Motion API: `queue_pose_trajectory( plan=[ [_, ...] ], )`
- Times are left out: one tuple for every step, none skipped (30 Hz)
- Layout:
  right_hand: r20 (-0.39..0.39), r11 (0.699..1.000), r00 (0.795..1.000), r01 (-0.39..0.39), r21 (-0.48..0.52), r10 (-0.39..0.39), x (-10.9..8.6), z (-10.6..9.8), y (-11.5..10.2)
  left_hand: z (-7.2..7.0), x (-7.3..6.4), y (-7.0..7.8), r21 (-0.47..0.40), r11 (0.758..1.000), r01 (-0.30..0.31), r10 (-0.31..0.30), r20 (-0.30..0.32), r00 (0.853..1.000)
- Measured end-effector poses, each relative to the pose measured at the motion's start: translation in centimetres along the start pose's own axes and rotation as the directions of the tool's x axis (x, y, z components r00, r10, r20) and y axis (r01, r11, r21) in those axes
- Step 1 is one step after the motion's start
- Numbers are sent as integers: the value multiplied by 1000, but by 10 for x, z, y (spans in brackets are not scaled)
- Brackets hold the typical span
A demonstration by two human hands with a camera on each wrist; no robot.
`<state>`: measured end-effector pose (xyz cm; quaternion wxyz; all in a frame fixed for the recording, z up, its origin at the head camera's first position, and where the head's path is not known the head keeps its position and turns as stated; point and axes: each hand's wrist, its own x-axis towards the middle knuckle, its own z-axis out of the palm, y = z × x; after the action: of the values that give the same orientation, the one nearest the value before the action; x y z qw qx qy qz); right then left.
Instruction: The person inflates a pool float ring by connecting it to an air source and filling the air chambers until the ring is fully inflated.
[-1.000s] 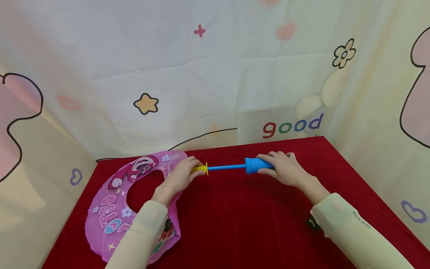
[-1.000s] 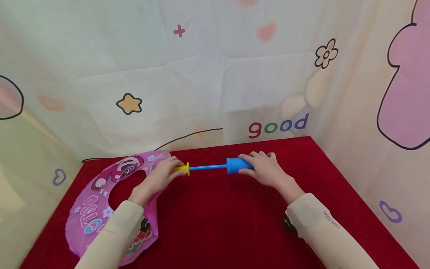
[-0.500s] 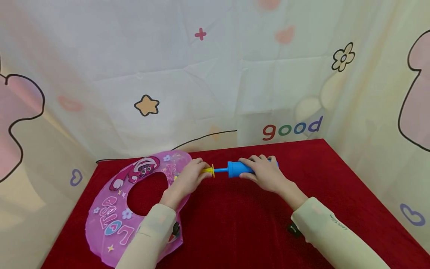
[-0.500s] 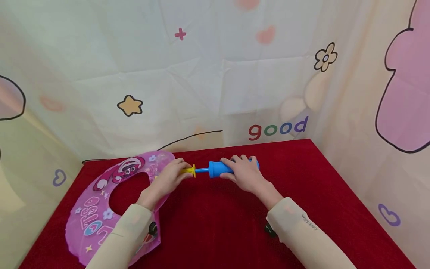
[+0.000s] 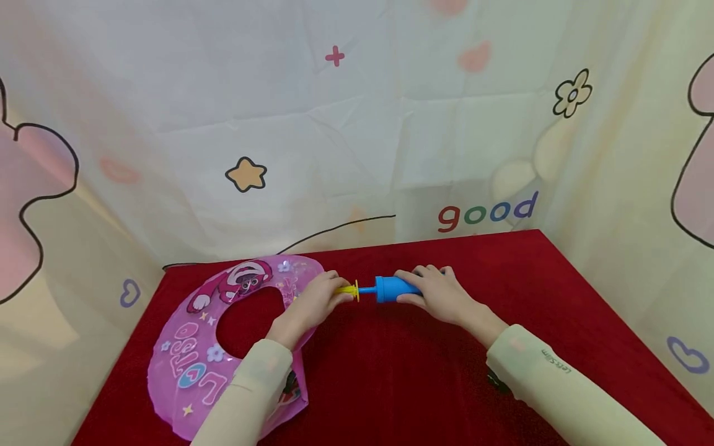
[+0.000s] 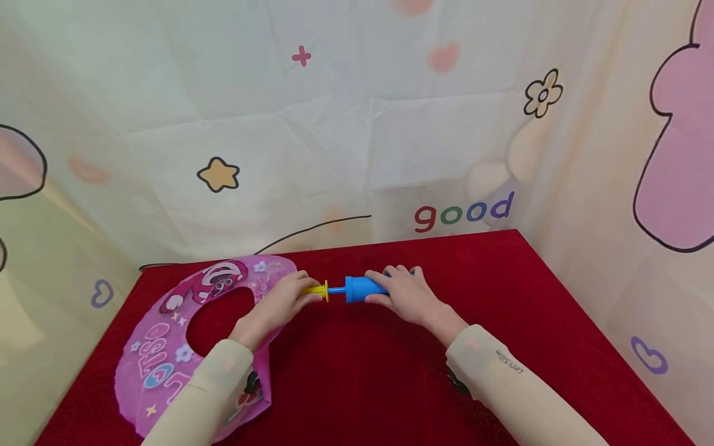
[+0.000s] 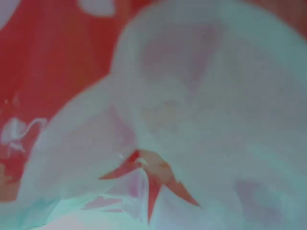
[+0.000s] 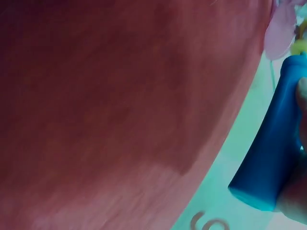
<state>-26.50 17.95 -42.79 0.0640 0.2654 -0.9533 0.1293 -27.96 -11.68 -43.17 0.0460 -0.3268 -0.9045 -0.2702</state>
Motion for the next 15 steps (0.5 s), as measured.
queue_pose_trajectory(
  plan=[
    [6,1000,1000,-3,8,3,-3,-1,6,0,0,-2,5,1000,1,-1,4,1000],
    [10,1000,1000,-7,18,7,-6,-2,12,-1,-1,-3,7,1000,3,-3,9,1000],
    [14,1000,1000,-10,27,9,-9,-4,18,-1,-1,-5,6,1000,5,-5,14,1000],
    [18,999,1000,-15,36,14,-11,-6,24,-2,-1,-6,2,1000,7,-7,16,1000],
    [17,999,1000,-16,39,15,-14,-9,30,-3,-1,-7,-1,1000,8,-8,17,1000],
    [18,999,1000,-18,47,18,-16,-12,35,-5,-1,-8,-4,1000,10,-10,18,1000],
    [19,999,1000,-20,51,19,-19,-15,40,-7,-1,-9,-8,1000,13,-13,18,1000],
    [20,998,1000,-22,53,21,-21,-17,45,-8,-2,-10,-8,1000,13,-13,16,1000],
    [22,998,999,-24,54,23,-24,-20,49,-10,-2,-10,-12,1000,17,-17,16,1000],
    [23,998,999,-28,56,26,-26,-23,53,-12,-2,-11,-15,1000,18,-18,12,1000],
    [22,998,999,-31,59,29,-28,-26,57,-13,-3,-11,-15,1000,18,-18,8,1000],
    [21,998,999,-33,58,32,-30,-28,60,-14,-3,-12,-15,1000,17,-17,5,1000],
    [22,998,999,-35,55,34,-32,-30,62,-15,-4,-12,-17,1000,16,-16,3,1000],
    [20,998,999,-38,50,37,-33,-31,63,-15,-5,-11,-16,1000,18,-18,1,1000],
    [17,998,999,-40,46,39,-34,-33,64,-15,-6,-11,-16,1000,19,-19,0,1000]
  ],
)
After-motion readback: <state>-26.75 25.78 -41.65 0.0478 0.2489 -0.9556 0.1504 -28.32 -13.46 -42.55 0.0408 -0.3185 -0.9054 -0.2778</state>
